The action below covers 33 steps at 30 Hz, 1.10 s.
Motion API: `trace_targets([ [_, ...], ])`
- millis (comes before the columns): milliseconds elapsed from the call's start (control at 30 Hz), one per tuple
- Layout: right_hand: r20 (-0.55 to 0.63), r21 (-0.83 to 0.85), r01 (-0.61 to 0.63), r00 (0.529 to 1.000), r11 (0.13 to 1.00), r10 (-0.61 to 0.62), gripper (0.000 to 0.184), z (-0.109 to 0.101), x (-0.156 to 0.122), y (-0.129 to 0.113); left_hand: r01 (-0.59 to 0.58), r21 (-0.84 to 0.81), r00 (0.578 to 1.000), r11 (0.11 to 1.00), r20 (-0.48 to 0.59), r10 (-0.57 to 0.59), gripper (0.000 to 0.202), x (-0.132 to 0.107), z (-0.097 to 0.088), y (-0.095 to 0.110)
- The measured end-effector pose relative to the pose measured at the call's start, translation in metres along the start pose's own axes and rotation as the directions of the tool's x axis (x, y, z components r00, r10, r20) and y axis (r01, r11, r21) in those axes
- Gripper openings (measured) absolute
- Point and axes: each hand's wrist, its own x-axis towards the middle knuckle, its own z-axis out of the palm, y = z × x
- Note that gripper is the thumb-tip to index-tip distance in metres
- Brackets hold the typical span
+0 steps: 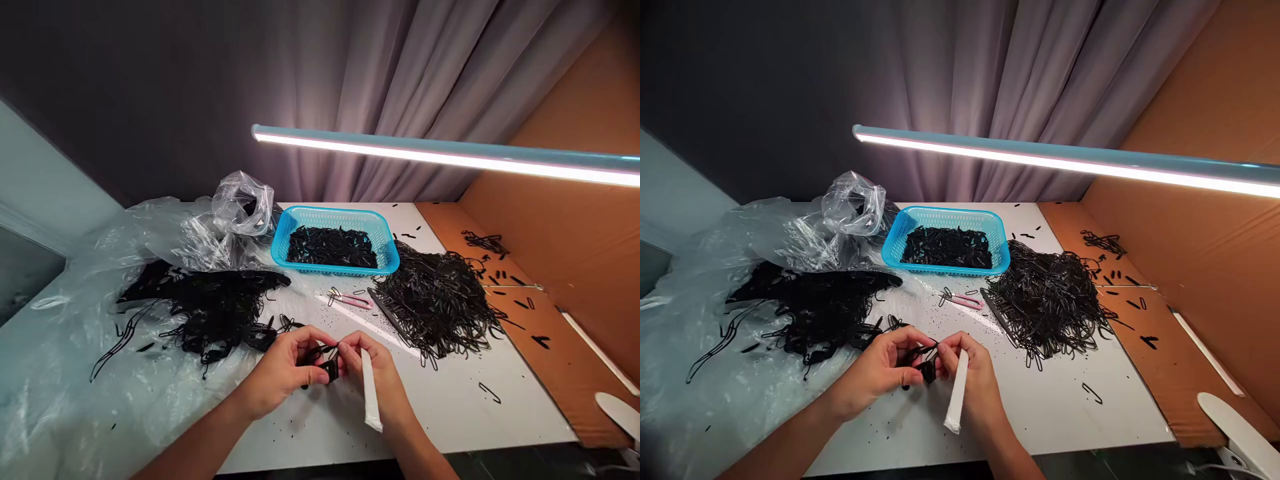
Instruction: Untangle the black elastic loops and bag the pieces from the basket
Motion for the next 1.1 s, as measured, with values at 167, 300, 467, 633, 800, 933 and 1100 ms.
trace_targets([
  [167, -0.085, -0.246, 0.036, 0.995, 0.968, -0.059, 0.025, -0.007, 0.002, 0.003, 0.01, 0.076, 0.997, 0.997, -0.074, -0.004, 0.023, -0.005, 0.004, 0.004],
  [300, -0.106, -0.498, 0.197, 0.953, 0.845, -0.285, 0.018, -0.01, -0.005, -0.003, 0.035, 0.133, 0.978, 0.99, -0.211, -0.006, 0.021, -0.006, 0.007, 0.006],
  [467, 0.016, -0.317, 0.151, 0.988, 0.936, -0.154, 0.019, 0.0, -0.016, -0.016, 0.029, 0.275, 0.965, 0.961, -0.259, 0.044, 0.02, -0.008, 0.011, 0.008],
  [633, 0.024, -0.185, 0.08, 0.997, 0.979, -0.077, 0.018, 0.006, -0.017, -0.015, 0.021, 0.356, 0.96, 0.934, -0.267, 0.08, 0.015, -0.011, 0.013, 0.009],
  [800, 0.04, -0.025, 0.021, 0.999, 0.999, -0.02, 0.021, 0.004, -0.017, -0.012, -0.002, 0.209, 0.969, 0.978, -0.24, 0.054, 0.023, -0.011, 0.011, 0.005],
  [933, 0.011, 0.037, -0.005, 1.0, 0.999, 0.005, 0.021, 0.004, -0.016, -0.011, 0.031, 0.253, 0.971, 0.967, -0.239, 0.031, 0.02, -0.011, 0.007, 0.008],
  [1100, -0.067, -0.043, 0.049, 0.996, 0.998, -0.052, 0.018, 0.002, -0.019, -0.01, -0.06, 0.641, 0.947, 0.765, -0.205, 0.246, 0.011, -0.016, 0.001, 0.009],
])
